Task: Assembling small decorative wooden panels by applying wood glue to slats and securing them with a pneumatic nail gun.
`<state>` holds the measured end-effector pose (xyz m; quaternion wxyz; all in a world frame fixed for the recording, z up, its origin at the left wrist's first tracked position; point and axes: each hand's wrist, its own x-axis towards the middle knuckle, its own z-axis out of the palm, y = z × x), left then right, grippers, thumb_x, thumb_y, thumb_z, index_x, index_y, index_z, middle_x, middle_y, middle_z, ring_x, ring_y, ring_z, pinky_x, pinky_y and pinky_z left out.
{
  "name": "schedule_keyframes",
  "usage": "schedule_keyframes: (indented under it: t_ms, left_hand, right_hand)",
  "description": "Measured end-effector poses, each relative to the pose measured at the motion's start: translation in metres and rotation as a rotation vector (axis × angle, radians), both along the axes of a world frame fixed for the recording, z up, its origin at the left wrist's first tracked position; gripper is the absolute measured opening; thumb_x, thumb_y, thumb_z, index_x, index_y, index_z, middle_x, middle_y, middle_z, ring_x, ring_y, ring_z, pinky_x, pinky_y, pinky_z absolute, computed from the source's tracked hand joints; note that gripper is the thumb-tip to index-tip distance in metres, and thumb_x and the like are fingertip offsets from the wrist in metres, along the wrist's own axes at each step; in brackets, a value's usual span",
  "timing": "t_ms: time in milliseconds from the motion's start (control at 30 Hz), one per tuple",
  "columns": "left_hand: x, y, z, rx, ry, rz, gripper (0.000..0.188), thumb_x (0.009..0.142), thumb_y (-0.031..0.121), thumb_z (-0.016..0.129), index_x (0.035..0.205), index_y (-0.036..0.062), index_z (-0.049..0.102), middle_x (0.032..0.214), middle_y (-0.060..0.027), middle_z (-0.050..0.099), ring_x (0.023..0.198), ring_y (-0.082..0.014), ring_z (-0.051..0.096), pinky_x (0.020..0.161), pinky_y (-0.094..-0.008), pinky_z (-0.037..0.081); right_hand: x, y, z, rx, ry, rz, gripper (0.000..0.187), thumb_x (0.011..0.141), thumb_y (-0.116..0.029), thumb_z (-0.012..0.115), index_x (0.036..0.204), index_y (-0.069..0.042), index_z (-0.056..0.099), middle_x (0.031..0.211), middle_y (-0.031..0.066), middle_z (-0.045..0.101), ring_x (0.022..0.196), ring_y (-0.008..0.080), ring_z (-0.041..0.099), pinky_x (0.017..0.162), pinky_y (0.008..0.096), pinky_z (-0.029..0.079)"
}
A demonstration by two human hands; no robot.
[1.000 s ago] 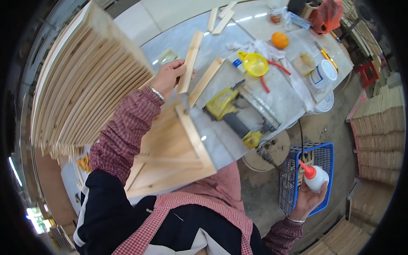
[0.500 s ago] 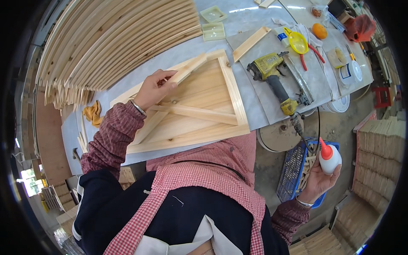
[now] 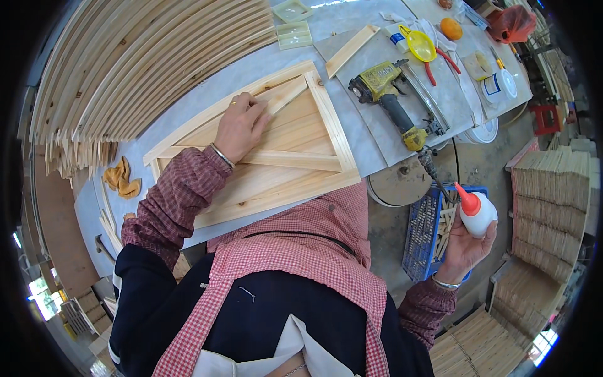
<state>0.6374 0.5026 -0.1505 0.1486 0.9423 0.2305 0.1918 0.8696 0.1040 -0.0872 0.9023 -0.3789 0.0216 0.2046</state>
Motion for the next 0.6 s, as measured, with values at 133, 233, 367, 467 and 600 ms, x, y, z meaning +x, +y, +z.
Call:
schedule_keyframes:
  t_ms: [133, 233, 367, 467, 600]
  left_hand:
    - [-0.008, 0.008, -0.007, -0.178, -0.067, 0.002, 0.022, 0.084, 0.02, 0.057, 0.096, 0.0025, 0.061, 0.084, -0.0129, 0.054, 0.078, -0.0266, 0.053, 0.068, -0.0327, 0.046]
    - [-0.016, 0.037, 0.006, -0.758, -0.276, 0.146, 0.023, 0.086, 0.021, 0.055, 0.098, 0.0016, 0.061, 0.082, -0.0123, 0.056, 0.074, -0.0241, 0.054, 0.068, -0.0303, 0.046]
    - [-0.051, 0.057, 0.004, -0.975, -0.333, 0.264, 0.025, 0.089, 0.022, 0.053, 0.1, 0.0006, 0.061, 0.081, -0.0122, 0.058, 0.069, -0.0212, 0.053, 0.068, -0.028, 0.045]
    - [-0.062, 0.056, 0.003, -0.805, -0.256, 0.228, 0.026, 0.089, 0.023, 0.053, 0.101, 0.0004, 0.061, 0.081, -0.0125, 0.058, 0.069, -0.0217, 0.053, 0.068, -0.0281, 0.045]
    - [-0.056, 0.028, 0.011, -0.479, -0.09, 0.08, 0.027, 0.086, 0.023, 0.055, 0.099, 0.0003, 0.06, 0.083, -0.0137, 0.056, 0.074, -0.0256, 0.054, 0.068, -0.0309, 0.045]
  right_hand:
    - [0.003, -0.002, -0.005, -0.006, 0.014, 0.028, 0.048, 0.083, -0.023, 0.062, 0.119, 0.002, 0.044, 0.124, 0.0185, 0.049, 0.115, 0.0323, 0.049, 0.096, 0.0478, 0.044]
    - [0.005, -0.007, -0.004, 0.004, 0.002, 0.037, 0.049, 0.083, -0.023, 0.062, 0.12, 0.003, 0.043, 0.124, 0.0191, 0.048, 0.116, 0.0324, 0.048, 0.097, 0.0477, 0.043]
    - [0.007, -0.009, -0.006, 0.024, -0.009, 0.044, 0.05, 0.084, -0.023, 0.061, 0.121, 0.004, 0.042, 0.126, 0.0198, 0.047, 0.117, 0.0325, 0.047, 0.098, 0.0477, 0.041]
    - [0.006, -0.006, -0.008, 0.071, -0.018, 0.09, 0.049, 0.086, -0.021, 0.059, 0.123, 0.005, 0.041, 0.127, 0.0201, 0.046, 0.118, 0.0329, 0.045, 0.1, 0.0478, 0.04]
    - [0.004, -0.003, -0.006, 0.051, -0.036, 0.071, 0.049, 0.086, -0.022, 0.059, 0.123, 0.005, 0.041, 0.128, 0.0202, 0.046, 0.118, 0.0327, 0.045, 0.1, 0.0476, 0.04]
